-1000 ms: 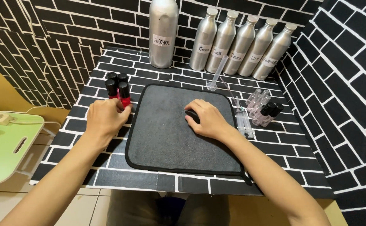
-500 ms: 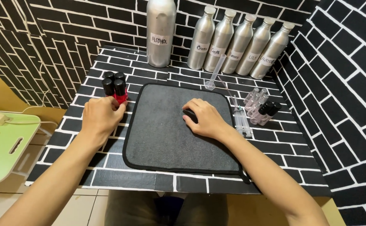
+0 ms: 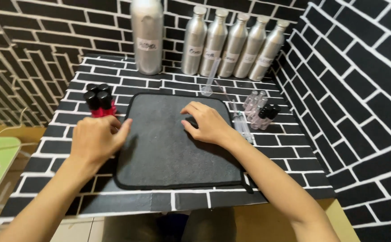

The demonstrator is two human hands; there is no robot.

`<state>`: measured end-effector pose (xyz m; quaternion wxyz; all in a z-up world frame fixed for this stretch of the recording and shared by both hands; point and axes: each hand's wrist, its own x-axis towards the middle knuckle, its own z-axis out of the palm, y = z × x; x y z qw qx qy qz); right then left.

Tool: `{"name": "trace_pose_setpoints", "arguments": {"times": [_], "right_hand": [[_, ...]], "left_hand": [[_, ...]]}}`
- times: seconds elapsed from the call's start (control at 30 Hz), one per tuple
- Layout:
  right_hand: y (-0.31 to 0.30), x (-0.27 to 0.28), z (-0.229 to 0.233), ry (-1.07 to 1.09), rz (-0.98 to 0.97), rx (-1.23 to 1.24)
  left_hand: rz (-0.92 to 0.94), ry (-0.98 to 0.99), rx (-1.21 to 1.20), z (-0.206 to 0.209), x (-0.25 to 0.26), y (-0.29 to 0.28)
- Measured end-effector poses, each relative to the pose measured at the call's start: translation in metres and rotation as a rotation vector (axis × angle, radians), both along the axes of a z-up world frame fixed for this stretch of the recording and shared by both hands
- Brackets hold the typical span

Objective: The person opens a small clear bottle, then uses a syringe to draw pink liquid from a large silver bottle labeled Orchid. The liquid is transferred into the small bottle, which is then capped.

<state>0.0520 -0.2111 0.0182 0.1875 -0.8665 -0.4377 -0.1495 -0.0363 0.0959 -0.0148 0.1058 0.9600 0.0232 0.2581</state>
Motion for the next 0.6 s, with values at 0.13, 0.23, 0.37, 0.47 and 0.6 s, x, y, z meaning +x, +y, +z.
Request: {"name": "trace_pose_setpoints", "arguments": {"times": [0.13,0.23,0.37,0.47,0.6], "right_hand": [[-0.012,0.006,0.018,-0.085,0.000,0.051],[-0.022,-0.004,0.027,-0.101,-0.003,0.036],[-0.030,-0.023,0.023,-0.038,0.041,-0.159],[-0.029,-0.036,0.012,0.119,0.004,-0.310],[-0.025,-0.042,0.002,0.294,-0.043,-0.376]], "left_hand": [[-0.366,-0.108,-0.049,0.035,-0.005,-0.050],[-0.641,-0.027,0.035,0.044,0.008,-0.074],[-0.654,0.328,0.114,0.047,0.022,-0.090],[-0.610,0.466,0.156,0.037,0.023,-0.092],[-0.563,0.546,0.189,0.032,0.022,-0.092]]}}
